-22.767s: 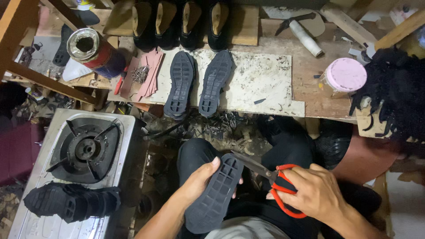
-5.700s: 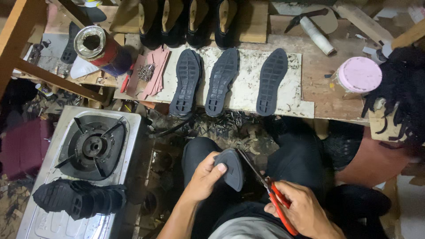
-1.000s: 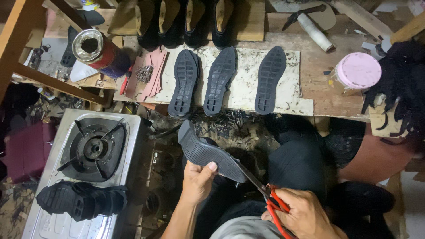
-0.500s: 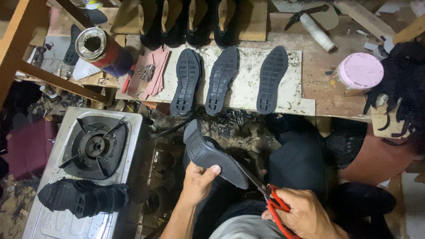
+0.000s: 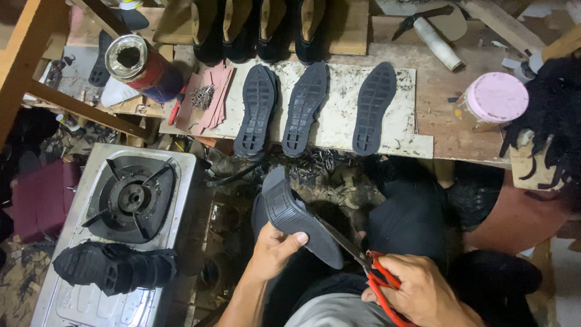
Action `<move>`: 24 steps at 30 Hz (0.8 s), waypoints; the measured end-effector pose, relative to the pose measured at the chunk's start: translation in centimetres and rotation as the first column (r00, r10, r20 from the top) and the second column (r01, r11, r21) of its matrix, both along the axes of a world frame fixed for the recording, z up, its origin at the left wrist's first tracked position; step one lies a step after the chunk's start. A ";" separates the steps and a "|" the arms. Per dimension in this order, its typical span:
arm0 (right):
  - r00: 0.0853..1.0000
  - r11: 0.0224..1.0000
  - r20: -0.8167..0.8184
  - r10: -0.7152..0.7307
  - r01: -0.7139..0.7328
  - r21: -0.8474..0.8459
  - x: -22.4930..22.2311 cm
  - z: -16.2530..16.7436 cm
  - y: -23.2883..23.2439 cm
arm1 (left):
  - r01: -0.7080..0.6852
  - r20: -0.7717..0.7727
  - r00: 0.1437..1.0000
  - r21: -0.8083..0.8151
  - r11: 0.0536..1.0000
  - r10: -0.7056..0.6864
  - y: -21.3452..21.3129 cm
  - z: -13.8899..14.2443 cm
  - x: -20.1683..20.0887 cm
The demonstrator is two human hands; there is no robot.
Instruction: The person sits at a workbench and trims excess rubber from the edges of shoe soles using red-handled scissors, rotating each sole to cut around its perimeter, then places the finished sole on the bench and picks up the next one.
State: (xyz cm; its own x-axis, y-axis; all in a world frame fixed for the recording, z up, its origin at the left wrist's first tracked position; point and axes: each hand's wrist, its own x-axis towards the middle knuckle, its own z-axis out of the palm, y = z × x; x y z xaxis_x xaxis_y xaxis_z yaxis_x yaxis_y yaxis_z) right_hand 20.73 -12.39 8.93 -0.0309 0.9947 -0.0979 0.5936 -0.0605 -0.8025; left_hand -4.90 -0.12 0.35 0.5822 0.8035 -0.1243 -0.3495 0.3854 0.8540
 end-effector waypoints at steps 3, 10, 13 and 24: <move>0.999 0.998 -0.041 0.034 -0.037 -0.056 1.1 -0.8 -0.5 | 0.020 -0.055 0.998 -0.006 1.000 -0.020 0.1 0.2 -0.2; 0.970 0.966 -0.188 -0.155 0.110 -0.233 1.3 -3.4 -1.6 | -0.070 0.171 0.977 -0.295 0.953 0.125 0.9 0.0 0.7; 0.977 0.945 -0.106 -0.187 0.150 -0.291 0.8 -4.2 -1.7 | -0.217 -0.042 0.976 -0.196 0.956 0.213 1.3 -0.1 0.8; 0.957 0.842 -0.126 -0.263 0.163 -0.514 -0.6 -4.3 -1.4 | -0.183 -0.002 0.983 -0.157 0.970 0.185 1.4 -1.0 1.0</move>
